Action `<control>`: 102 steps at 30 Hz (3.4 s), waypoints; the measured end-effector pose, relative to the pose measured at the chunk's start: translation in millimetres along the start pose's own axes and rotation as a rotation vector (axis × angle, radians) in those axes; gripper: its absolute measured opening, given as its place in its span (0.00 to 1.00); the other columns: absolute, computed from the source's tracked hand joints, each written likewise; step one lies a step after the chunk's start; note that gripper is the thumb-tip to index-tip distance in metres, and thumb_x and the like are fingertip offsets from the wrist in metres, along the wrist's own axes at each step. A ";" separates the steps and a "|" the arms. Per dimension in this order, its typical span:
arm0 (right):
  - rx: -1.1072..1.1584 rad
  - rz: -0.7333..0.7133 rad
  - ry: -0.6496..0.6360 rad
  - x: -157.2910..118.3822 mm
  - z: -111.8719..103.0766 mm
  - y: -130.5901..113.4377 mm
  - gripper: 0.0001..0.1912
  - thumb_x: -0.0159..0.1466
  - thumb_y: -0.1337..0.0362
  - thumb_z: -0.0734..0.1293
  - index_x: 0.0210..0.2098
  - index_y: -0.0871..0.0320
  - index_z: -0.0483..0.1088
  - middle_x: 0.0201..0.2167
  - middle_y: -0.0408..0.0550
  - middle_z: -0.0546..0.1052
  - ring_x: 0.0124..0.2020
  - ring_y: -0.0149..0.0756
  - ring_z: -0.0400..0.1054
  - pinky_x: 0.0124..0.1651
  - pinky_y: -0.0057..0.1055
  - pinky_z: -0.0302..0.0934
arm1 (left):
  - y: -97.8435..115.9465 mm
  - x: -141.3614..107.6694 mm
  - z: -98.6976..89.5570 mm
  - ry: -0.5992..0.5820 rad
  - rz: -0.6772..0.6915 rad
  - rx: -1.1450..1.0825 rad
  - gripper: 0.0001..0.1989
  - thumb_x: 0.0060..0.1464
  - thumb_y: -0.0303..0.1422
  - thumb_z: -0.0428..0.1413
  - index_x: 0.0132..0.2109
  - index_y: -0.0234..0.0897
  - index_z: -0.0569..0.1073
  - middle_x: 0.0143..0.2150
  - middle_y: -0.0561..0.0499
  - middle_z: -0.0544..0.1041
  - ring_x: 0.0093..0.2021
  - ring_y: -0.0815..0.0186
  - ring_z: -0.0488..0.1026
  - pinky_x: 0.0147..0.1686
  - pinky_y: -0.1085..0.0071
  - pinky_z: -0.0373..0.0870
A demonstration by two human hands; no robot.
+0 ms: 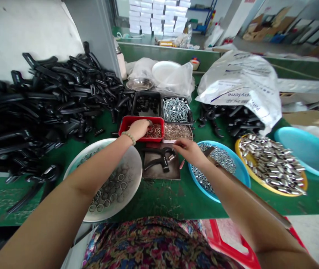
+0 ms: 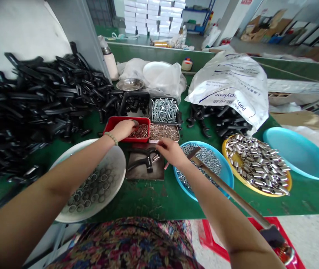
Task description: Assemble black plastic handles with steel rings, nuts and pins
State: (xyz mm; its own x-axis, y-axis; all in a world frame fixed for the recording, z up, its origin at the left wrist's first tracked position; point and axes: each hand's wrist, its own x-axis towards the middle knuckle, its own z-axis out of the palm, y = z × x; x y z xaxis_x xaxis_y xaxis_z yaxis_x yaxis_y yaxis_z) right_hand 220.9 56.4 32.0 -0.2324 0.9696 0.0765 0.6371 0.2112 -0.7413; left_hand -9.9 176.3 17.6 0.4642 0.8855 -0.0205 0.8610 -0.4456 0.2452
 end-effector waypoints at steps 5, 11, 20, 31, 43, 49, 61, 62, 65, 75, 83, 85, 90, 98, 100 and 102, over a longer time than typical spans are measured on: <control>0.215 0.203 0.000 -29.3 11.1 27.6 0.12 0.59 0.54 0.63 0.32 0.58 0.68 0.28 0.42 0.69 0.21 0.29 0.65 0.15 0.25 0.59 | 7.0 -5.8 -8.1 0.175 -0.021 -0.176 0.13 0.57 0.28 0.48 0.48 0.31 0.71 0.40 0.43 0.76 0.42 0.61 0.73 0.48 0.66 0.66; -0.098 0.043 0.040 -27.4 17.7 34.3 0.09 0.63 0.60 0.60 0.33 0.58 0.67 0.30 0.46 0.72 0.27 0.33 0.67 0.26 0.29 0.63 | 47.1 -54.3 -5.1 0.149 0.091 -0.654 0.11 0.53 0.29 0.54 0.44 0.34 0.70 0.37 0.49 0.77 0.38 0.65 0.75 0.44 0.68 0.70; -0.757 -0.300 0.005 -44.3 18.4 23.3 0.14 0.67 0.64 0.56 0.43 0.59 0.71 0.39 0.54 0.75 0.40 0.41 0.65 0.42 0.36 0.54 | 72.1 -86.8 33.3 0.112 0.153 -0.556 0.11 0.54 0.27 0.53 0.45 0.35 0.70 0.38 0.49 0.77 0.40 0.66 0.74 0.46 0.68 0.69; -1.012 0.327 0.042 -100.2 -64.1 76.4 0.16 0.65 0.56 0.58 0.45 0.59 0.68 0.40 0.58 0.75 0.44 0.51 0.66 0.42 0.44 0.58 | 81.9 -88.0 28.8 0.021 0.447 -0.053 0.10 0.60 0.28 0.47 0.39 0.31 0.73 0.39 0.44 0.74 0.45 0.60 0.68 0.49 0.63 0.65; -0.546 0.285 0.002 -91.9 -20.0 -9.8 0.17 0.68 0.59 0.49 0.50 0.58 0.61 0.32 0.53 0.78 0.28 0.44 0.73 0.28 0.32 0.57 | 58.4 -110.8 40.5 0.136 0.382 -0.171 0.19 0.56 0.37 0.53 0.54 0.40 0.70 0.57 0.43 0.68 0.59 0.56 0.60 0.60 0.52 0.54; -0.477 0.302 -0.073 -66.9 -11.1 -30.4 0.14 0.68 0.61 0.51 0.48 0.58 0.62 0.32 0.53 0.78 0.30 0.43 0.73 0.29 0.30 0.56 | 55.7 -115.0 41.1 0.113 0.358 -0.164 0.20 0.55 0.35 0.55 0.55 0.42 0.69 0.57 0.44 0.66 0.58 0.56 0.61 0.60 0.51 0.52; -0.544 0.274 -0.032 -68.3 -9.6 -23.2 0.16 0.69 0.59 0.50 0.50 0.56 0.61 0.35 0.51 0.78 0.31 0.40 0.72 0.29 0.29 0.55 | 61.0 -119.3 43.3 0.135 0.323 -0.138 0.24 0.52 0.35 0.57 0.56 0.39 0.64 0.55 0.45 0.68 0.56 0.53 0.60 0.57 0.52 0.55; -0.600 0.305 0.050 -76.0 -17.6 -9.7 0.16 0.69 0.58 0.50 0.51 0.56 0.60 0.36 0.51 0.77 0.30 0.40 0.72 0.28 0.30 0.55 | 63.6 -121.7 42.5 0.111 0.338 -0.082 0.21 0.54 0.34 0.55 0.56 0.40 0.65 0.54 0.45 0.68 0.55 0.53 0.61 0.55 0.53 0.57; -0.843 0.411 0.188 -100.1 -41.3 34.8 0.18 0.68 0.57 0.51 0.50 0.58 0.62 0.38 0.55 0.76 0.28 0.42 0.70 0.25 0.32 0.52 | 73.8 -125.0 36.9 0.033 0.348 -0.030 0.19 0.59 0.27 0.46 0.57 0.39 0.64 0.48 0.44 0.70 0.49 0.57 0.65 0.49 0.59 0.63; -0.936 -0.036 0.106 -6.8 -37.4 43.0 0.13 0.66 0.59 0.58 0.43 0.56 0.72 0.39 0.52 0.75 0.43 0.43 0.64 0.42 0.35 0.54 | 88.8 -121.1 17.4 -0.191 -0.005 -0.310 0.16 0.62 0.35 0.44 0.37 0.33 0.73 0.34 0.46 0.76 0.35 0.62 0.72 0.38 0.68 0.66; -0.998 -0.077 -0.013 58.5 -11.7 38.9 0.10 0.64 0.67 0.58 0.37 0.63 0.71 0.38 0.58 0.75 0.44 0.45 0.63 0.42 0.36 0.51 | 86.8 -46.8 -3.0 0.139 0.155 0.080 0.16 0.60 0.40 0.48 0.39 0.32 0.74 0.41 0.42 0.74 0.42 0.59 0.69 0.42 0.65 0.63; -0.968 -0.073 0.013 57.2 -12.0 41.3 0.10 0.63 0.67 0.59 0.37 0.64 0.70 0.38 0.59 0.75 0.43 0.46 0.64 0.42 0.36 0.52 | 95.9 -3.7 -4.0 0.152 0.172 0.099 0.13 0.59 0.36 0.50 0.39 0.33 0.75 0.42 0.42 0.74 0.45 0.56 0.67 0.43 0.62 0.61; -0.867 -0.056 0.045 57.4 -18.0 47.8 0.08 0.62 0.69 0.59 0.37 0.64 0.69 0.33 0.55 0.75 0.38 0.41 0.66 0.39 0.32 0.54 | 111.9 49.3 16.3 0.082 0.165 0.069 0.11 0.58 0.29 0.49 0.33 0.32 0.75 0.37 0.42 0.75 0.46 0.54 0.67 0.43 0.57 0.57; -0.792 -0.038 0.045 59.5 -17.1 65.2 0.12 0.66 0.67 0.56 0.40 0.65 0.68 0.36 0.57 0.75 0.40 0.41 0.66 0.43 0.33 0.55 | 109.2 45.9 14.2 0.122 0.130 -0.018 0.13 0.61 0.27 0.44 0.40 0.31 0.73 0.38 0.41 0.76 0.44 0.56 0.71 0.44 0.58 0.61; -0.793 -0.035 0.047 58.4 -16.0 65.0 0.11 0.66 0.66 0.56 0.40 0.65 0.68 0.36 0.57 0.75 0.39 0.43 0.66 0.42 0.34 0.56 | 105.8 31.6 5.4 0.116 0.135 -0.083 0.12 0.61 0.28 0.45 0.42 0.31 0.73 0.38 0.43 0.77 0.42 0.60 0.73 0.43 0.62 0.63; -0.803 -0.049 0.039 56.8 -15.6 62.8 0.10 0.65 0.65 0.59 0.39 0.63 0.69 0.37 0.57 0.74 0.41 0.43 0.65 0.42 0.34 0.56 | 99.7 2.9 -1.2 0.123 0.161 -0.239 0.11 0.61 0.31 0.48 0.45 0.33 0.72 0.39 0.46 0.77 0.41 0.64 0.73 0.44 0.67 0.65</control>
State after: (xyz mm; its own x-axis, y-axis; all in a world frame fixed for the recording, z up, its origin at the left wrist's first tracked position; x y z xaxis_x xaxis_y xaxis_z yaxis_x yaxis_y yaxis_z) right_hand 259.2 126.7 0.2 -0.2573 0.9575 0.1302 0.9641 0.2634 -0.0322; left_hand 77.0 134.6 43.1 0.5495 0.8218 0.1505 0.6985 -0.5508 0.4570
